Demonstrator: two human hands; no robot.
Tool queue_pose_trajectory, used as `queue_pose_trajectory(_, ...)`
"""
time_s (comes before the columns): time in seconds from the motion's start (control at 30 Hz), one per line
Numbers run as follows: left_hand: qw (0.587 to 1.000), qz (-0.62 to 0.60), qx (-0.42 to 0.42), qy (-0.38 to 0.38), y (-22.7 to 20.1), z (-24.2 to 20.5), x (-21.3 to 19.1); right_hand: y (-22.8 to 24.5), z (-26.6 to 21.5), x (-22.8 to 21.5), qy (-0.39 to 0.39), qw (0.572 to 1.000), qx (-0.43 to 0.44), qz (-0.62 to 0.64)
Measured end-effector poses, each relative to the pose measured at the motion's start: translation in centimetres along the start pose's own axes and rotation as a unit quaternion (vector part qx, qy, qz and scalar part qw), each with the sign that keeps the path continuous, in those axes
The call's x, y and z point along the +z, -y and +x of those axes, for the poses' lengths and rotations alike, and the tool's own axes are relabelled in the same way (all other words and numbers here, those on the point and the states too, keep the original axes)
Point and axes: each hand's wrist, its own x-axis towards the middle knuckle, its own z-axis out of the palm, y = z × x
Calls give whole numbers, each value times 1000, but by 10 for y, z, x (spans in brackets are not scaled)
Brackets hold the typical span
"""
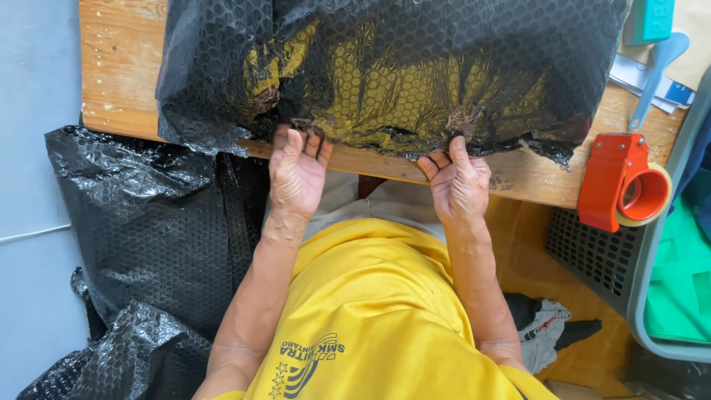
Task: The person unboxes a black bubble-wrap package on a wooden table, using a handheld tape cutter to slice open the tape and plastic before tearing the wrap open by hand.
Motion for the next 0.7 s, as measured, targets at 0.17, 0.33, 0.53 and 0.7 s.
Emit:
queue_pose_trajectory(0.17,999,21,46,-17,-8,23,-18,1,0,1,6,1000,3,-6)
queue_pose_trajectory(0.33,993,17,76,-86,-23,3,29,2,-1,3,13,1000,7,0)
queue_pose_trajectory(0.53,988,-3,105,-111,-21,7,4,2,-2,6,20,1000,8,6)
queue_pose_trajectory(0.7,985,14,118,-127,-20,10,-15,2,-2,7,23,1000,6,6)
